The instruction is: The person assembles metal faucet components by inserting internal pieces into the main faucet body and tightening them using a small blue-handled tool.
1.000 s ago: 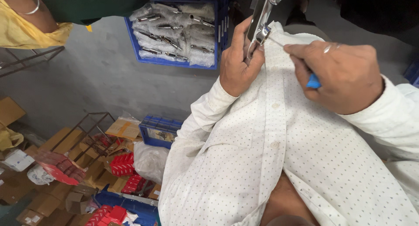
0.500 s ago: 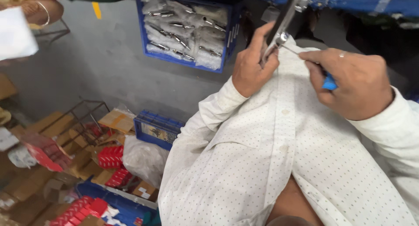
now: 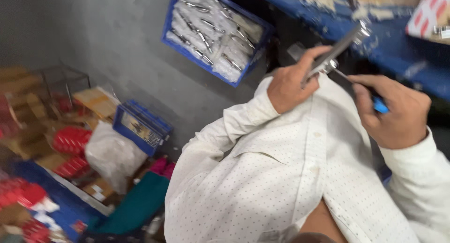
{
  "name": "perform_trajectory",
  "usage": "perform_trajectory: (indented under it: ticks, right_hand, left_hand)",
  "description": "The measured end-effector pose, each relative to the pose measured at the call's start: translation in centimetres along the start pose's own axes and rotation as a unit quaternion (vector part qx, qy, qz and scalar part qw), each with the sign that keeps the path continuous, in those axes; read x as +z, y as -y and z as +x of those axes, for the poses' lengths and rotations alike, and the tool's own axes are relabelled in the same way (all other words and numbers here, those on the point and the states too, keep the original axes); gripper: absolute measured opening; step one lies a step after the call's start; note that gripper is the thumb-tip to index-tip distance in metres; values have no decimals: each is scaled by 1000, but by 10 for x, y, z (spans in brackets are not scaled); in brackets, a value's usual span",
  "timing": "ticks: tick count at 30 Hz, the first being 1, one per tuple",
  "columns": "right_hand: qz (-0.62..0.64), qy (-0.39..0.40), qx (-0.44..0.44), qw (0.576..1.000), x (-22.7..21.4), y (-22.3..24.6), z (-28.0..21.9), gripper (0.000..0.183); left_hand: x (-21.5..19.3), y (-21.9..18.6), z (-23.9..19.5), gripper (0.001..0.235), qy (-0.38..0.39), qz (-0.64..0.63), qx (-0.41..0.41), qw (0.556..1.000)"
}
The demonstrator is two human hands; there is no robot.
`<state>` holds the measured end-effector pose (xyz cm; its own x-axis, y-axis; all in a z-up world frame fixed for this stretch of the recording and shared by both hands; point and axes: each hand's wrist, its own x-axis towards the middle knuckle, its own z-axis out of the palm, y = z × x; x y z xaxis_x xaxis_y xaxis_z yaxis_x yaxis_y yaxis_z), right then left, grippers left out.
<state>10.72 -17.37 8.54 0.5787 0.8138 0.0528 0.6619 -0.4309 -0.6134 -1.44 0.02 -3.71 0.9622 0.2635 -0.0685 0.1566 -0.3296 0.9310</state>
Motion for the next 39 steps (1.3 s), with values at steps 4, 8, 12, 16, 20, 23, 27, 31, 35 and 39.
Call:
perform_trajectory:
  ticks: [4, 8, 12, 16, 20, 23, 27, 31, 35, 39]
  right_hand:
    - [96, 17, 53, 994, 10, -22, -12, 10]
    - [93, 5, 23, 995, 18, -35, -21, 10]
    - [138, 29, 53, 989, 18, -46, -18, 18]
    - [51, 22, -1, 998, 17, -43, -8, 18]
    - [40, 36, -12, 998, 21, -56, -5, 19]
    - [66, 20, -49, 996, 33, -70, -7, 12]
    - [67, 35, -18, 997, 31, -64, -17, 15]
    - [-6, 21, -46, 999, 21, -62, 5, 19]
    - [325, -19, 87, 942, 52, -48, -6, 14]
    - [171, -20, -48, 984, 48, -52, 5, 13]
  left_hand:
    - [15, 12, 11, 64, 10, 26, -31, 999]
    - [17, 5, 9, 66, -46, 26, 19, 998]
    - [22, 10, 16, 70, -53, 28, 29, 998]
    - [23, 16, 25, 73, -64, 56, 22, 996]
    - [22, 20, 22, 73, -56, 71, 14, 996]
    - [26, 22, 21, 71, -59, 69, 10, 996]
    - [28, 26, 22, 73, -110, 72, 61, 989]
    - [32, 29, 29, 71, -87, 80, 22, 993]
    - [31, 32, 37, 73, -140, 62, 47, 987]
    - [23, 32, 27, 72, -197, 133, 96, 967]
